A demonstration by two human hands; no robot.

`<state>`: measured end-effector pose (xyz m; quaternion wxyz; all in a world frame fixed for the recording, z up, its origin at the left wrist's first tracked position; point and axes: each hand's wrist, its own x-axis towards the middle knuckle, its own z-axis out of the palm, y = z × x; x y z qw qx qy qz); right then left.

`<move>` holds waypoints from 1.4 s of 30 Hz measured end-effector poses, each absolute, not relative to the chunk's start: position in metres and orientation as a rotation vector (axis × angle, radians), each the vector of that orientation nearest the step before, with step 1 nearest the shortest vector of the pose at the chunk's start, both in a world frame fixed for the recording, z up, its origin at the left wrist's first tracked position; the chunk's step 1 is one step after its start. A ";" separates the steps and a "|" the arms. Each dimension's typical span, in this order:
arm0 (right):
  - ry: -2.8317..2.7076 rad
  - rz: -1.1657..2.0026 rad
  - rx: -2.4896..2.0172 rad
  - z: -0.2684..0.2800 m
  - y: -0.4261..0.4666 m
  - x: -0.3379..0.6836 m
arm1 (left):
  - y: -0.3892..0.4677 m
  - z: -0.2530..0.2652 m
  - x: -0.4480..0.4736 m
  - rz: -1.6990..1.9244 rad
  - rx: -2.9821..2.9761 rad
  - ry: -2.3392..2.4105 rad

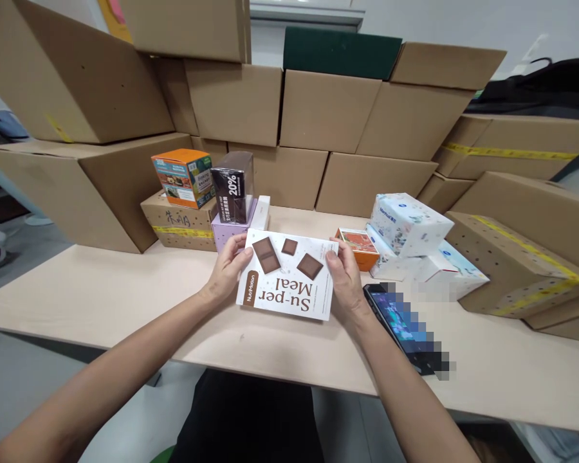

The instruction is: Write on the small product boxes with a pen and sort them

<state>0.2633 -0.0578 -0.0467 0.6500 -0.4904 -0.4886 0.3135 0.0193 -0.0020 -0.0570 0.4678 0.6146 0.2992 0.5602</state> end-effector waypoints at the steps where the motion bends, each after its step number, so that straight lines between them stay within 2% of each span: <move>1: -1.115 0.734 -1.122 -0.045 -0.059 0.263 | -0.002 -0.057 0.019 1.363 1.511 0.751; 25: -1.139 0.728 -1.289 -0.040 -0.064 0.266 | -0.004 -0.053 0.018 1.230 1.467 0.821; 42: -1.146 0.848 -1.338 -0.045 -0.062 0.269 | -0.002 -0.050 0.023 1.172 1.281 0.804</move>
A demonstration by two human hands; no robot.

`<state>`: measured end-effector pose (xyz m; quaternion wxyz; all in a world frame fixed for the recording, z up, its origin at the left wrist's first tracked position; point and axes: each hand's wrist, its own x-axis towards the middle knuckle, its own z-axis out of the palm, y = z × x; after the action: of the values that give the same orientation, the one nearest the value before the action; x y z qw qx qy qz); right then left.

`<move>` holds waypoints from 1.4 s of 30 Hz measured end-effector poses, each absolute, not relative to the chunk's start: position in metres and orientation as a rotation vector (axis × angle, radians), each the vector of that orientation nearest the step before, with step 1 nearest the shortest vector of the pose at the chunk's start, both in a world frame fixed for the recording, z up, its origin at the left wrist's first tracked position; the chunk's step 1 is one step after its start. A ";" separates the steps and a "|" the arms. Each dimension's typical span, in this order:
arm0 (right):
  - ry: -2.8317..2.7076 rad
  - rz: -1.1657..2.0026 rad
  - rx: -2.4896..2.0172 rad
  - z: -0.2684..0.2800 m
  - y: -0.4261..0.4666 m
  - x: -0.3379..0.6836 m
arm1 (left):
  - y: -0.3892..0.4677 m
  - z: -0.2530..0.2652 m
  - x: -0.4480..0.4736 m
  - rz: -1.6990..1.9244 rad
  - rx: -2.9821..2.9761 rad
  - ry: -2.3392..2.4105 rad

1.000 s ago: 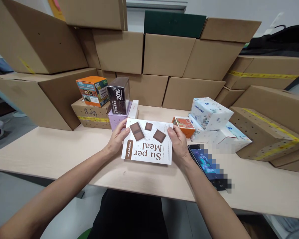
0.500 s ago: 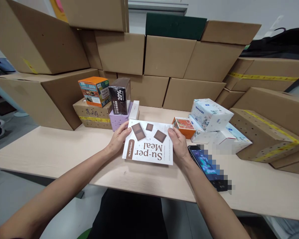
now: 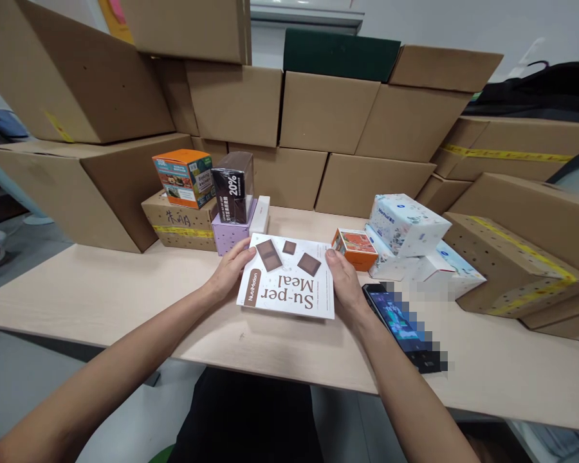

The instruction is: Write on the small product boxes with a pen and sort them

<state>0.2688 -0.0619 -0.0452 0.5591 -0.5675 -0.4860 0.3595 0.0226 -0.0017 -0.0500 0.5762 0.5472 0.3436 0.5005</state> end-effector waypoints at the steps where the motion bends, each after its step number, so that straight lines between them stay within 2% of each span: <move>1: -1.144 0.840 -1.351 -0.044 -0.063 0.268 | -0.002 -0.050 0.023 1.163 1.278 0.814; 25: -1.076 0.895 -1.393 -0.040 -0.066 0.261 | 0.000 -0.053 0.024 1.110 1.150 0.854; 35: -1.082 1.178 -1.091 -0.042 -0.062 0.278 | -0.003 -0.031 0.023 0.863 0.883 0.736; 38: -1.280 1.060 -1.083 -0.038 -0.068 0.285 | -0.005 -0.016 0.021 0.804 0.792 0.708; 42: -1.686 0.663 -1.235 -0.042 -0.072 0.288 | -0.006 -0.013 0.020 0.766 0.731 0.761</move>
<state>0.2878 -0.0715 -0.0415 0.4569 -0.5011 -0.6838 0.2692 0.0196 -0.0059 -0.0132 0.7948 0.3402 0.3540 0.3566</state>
